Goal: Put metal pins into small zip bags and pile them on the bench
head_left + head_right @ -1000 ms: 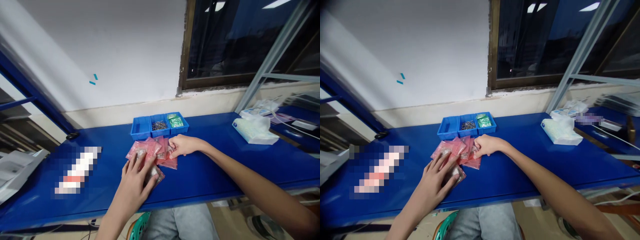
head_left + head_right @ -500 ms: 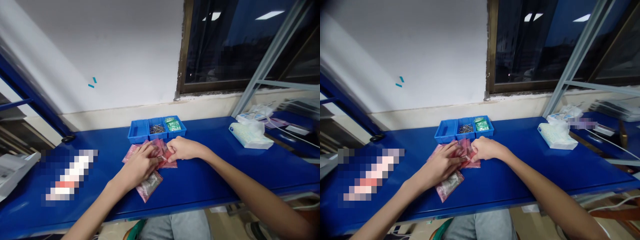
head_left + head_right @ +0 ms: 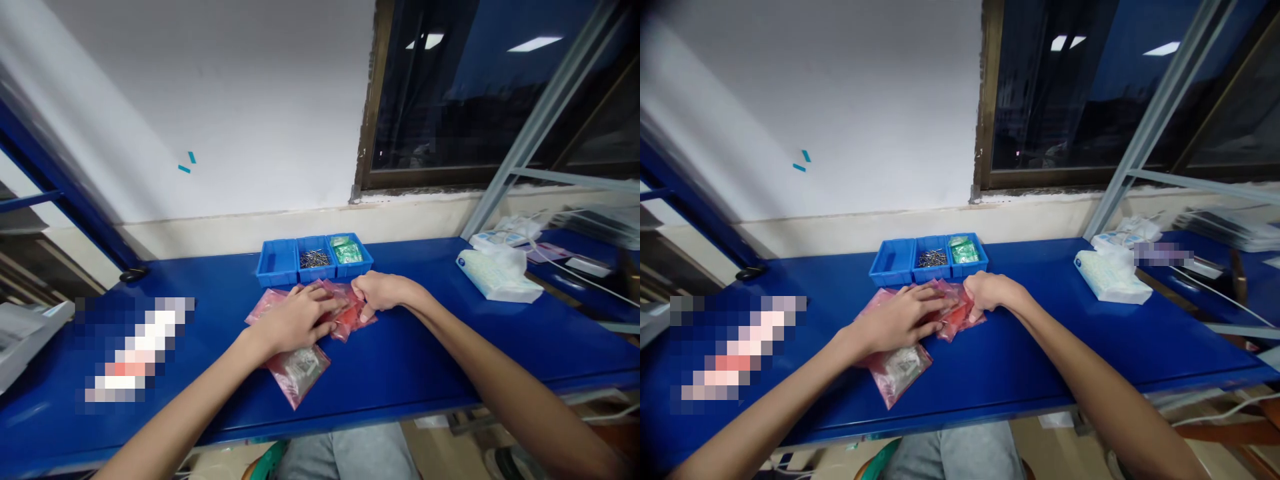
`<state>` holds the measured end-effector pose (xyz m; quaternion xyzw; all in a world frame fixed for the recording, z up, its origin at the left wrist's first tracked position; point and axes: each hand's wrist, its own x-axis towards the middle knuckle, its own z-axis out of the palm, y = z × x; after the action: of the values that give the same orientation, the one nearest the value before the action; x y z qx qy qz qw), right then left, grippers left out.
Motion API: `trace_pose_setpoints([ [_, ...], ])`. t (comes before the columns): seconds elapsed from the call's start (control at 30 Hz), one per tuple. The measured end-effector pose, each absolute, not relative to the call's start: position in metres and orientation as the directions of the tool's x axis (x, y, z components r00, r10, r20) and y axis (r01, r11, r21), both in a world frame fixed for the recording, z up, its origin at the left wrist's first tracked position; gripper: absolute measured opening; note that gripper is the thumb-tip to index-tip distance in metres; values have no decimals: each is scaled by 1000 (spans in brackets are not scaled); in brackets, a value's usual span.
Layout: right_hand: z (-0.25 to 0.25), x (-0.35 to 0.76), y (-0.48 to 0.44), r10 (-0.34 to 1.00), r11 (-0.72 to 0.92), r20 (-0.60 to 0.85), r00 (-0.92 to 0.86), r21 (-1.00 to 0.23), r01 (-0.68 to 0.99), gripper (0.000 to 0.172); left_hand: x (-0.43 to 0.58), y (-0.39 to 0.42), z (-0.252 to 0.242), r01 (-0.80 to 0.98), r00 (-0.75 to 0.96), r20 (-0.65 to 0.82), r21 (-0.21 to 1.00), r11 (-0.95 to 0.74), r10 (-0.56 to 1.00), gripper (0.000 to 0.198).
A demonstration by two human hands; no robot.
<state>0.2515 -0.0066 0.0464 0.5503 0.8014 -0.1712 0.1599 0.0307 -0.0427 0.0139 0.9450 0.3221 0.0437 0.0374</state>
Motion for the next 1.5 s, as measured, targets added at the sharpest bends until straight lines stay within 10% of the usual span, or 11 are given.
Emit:
trace_pose_setpoints([
  [0.27, 44, 275, 7, 753, 443, -304, -583, -421, 792, 38, 37, -32, 8, 620, 757, 69, 234, -748, 649, 38],
  [0.7, 23, 271, -15, 852, 417, -244, -463, -219, 882, 64, 34, -29, 0, 426, 792, 249, 428, -797, 557, 37],
  [1.07, -7, 272, -85, 977, 208, 84, -194, -225, 952, 33, 36, -32, -5, 615, 739, 251, 128, -778, 625, 24],
  [1.33, -24, 277, -81, 870, 411, 412, -271, -305, 859, 28, 38, -35, -3, 617, 728, 276, 134, -775, 627, 27],
  [1.5, -34, 286, -82, 889, 422, 343, -303, -359, 833, 28, 41, -43, 0, 568, 768, 262, 142, -811, 584, 21],
])
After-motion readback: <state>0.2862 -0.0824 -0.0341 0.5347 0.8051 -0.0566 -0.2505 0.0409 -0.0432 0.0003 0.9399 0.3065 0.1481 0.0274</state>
